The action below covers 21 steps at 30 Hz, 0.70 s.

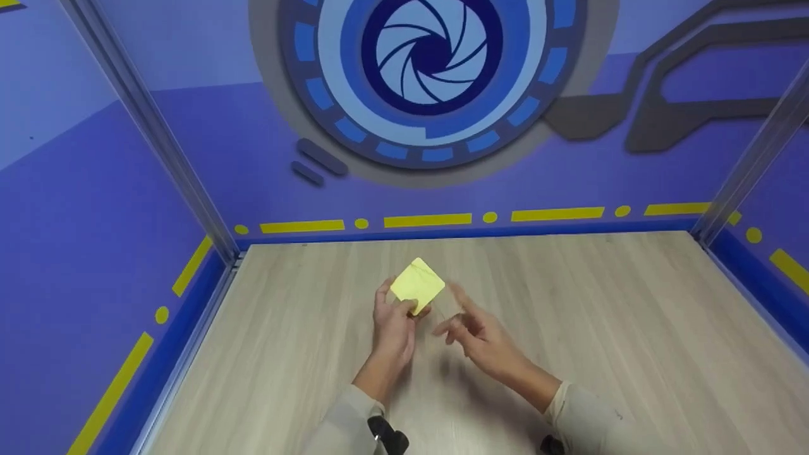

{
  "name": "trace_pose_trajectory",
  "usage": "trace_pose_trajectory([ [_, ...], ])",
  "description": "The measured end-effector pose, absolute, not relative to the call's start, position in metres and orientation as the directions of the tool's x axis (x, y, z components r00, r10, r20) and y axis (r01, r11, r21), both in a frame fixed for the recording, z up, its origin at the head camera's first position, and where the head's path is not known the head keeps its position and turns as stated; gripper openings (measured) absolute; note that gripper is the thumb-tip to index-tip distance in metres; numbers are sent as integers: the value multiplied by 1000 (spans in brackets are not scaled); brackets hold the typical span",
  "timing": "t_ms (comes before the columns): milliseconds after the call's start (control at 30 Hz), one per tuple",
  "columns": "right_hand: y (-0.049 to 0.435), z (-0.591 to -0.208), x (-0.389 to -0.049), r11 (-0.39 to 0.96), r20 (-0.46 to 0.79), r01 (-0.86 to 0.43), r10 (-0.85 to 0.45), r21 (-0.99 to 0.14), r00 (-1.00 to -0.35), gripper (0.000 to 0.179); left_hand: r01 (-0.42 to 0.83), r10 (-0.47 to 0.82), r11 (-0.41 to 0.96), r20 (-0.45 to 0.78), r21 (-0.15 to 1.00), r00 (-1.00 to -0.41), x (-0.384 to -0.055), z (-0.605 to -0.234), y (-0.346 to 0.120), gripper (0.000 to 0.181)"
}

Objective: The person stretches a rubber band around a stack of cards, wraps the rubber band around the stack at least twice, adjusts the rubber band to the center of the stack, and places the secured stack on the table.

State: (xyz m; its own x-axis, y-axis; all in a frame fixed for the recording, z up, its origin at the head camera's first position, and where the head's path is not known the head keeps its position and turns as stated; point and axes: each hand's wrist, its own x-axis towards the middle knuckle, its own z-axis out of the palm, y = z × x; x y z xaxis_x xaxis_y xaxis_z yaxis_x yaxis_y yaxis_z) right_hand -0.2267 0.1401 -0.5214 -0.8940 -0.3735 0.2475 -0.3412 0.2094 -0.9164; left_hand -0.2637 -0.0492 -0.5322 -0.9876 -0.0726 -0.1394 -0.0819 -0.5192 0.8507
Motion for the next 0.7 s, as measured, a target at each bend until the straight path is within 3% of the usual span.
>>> trace_pose_trajectory([
  [100,133,-522,-225,148,91,-121,-192,-982,-977,63,5,-126,-491,-65,871,-990,-262,-529,-47,70],
  [233,130,-520,-223,8,-70,69,-172,-998,-983,63,93,-168,-383,30,919,-985,-260,-530,-45,69],
  [467,138,-509,-228,-6,-81,82,-83,-997,-993,61,156,-170,-269,113,950,-979,-255,-537,-43,69],
  [700,143,-510,-231,-9,-265,277,-255,-961,-930,83,241,-189,-193,205,951,-960,-250,-531,-38,65],
])
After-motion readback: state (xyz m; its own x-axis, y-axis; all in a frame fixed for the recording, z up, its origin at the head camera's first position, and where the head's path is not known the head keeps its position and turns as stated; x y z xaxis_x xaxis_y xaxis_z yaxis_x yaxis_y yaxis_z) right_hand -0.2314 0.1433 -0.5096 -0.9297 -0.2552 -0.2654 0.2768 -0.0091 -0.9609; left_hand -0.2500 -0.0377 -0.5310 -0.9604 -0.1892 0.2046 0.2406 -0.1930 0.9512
